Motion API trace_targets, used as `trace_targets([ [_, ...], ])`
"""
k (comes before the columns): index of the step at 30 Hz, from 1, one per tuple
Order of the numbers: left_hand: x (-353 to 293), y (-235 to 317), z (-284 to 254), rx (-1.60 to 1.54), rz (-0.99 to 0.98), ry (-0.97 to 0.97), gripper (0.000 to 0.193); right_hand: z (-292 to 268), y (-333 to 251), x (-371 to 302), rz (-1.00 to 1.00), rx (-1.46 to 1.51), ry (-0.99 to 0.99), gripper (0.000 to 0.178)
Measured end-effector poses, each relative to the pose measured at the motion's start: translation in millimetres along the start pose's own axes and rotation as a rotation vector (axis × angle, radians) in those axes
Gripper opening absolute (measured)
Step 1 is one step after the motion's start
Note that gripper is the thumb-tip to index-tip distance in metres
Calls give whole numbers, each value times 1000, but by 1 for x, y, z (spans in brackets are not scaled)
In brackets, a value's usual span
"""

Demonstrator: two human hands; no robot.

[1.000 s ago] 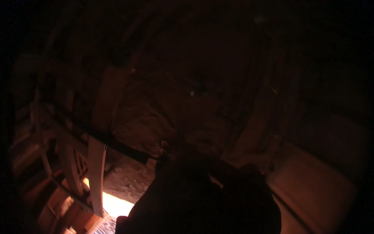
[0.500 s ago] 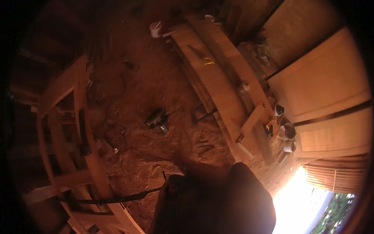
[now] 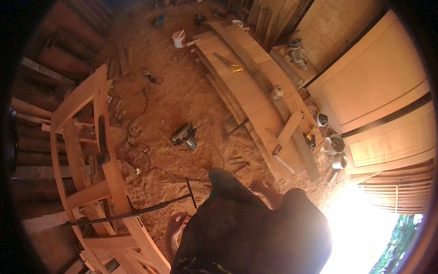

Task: The person assembles a wooden frame by positioning planks, measuring with a metal bar, and securing joints with a hammer and nails. The person repeatedly adjusts the frame and hammers nails into the joints to hold the structure together.

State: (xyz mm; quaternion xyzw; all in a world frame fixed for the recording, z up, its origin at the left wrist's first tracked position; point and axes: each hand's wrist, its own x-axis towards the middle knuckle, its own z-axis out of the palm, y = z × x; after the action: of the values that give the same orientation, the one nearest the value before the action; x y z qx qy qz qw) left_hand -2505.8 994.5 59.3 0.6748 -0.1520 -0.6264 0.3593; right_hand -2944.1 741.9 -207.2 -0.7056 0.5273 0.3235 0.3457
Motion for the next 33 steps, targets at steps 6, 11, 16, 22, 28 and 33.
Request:
trace_targets([
  [6, -41, 149, 6, -189, 624, 135, 36, -80, -18, 45, -430, 148, 354, 28],
  [11, -38, 303, 45, -183, 985, -130, 50, -221, -126, 58, -349, 630, 67, 35],
  [16, -7, 445, 124, -325, 1286, -566, 55, -307, -144, 105, -579, 484, 172, 35],
  [22, 28, 555, 234, -972, 1433, -478, 59, -382, -78, 148, -295, 857, -12, 28],
  [28, 113, 626, 192, -629, 1816, -571, 17, -407, 26, 195, -259, 881, 337, 18],
  [33, 172, 661, 175, -634, 1624, -758, 18, -405, -39, 200, 103, 1078, 142, 22],
])
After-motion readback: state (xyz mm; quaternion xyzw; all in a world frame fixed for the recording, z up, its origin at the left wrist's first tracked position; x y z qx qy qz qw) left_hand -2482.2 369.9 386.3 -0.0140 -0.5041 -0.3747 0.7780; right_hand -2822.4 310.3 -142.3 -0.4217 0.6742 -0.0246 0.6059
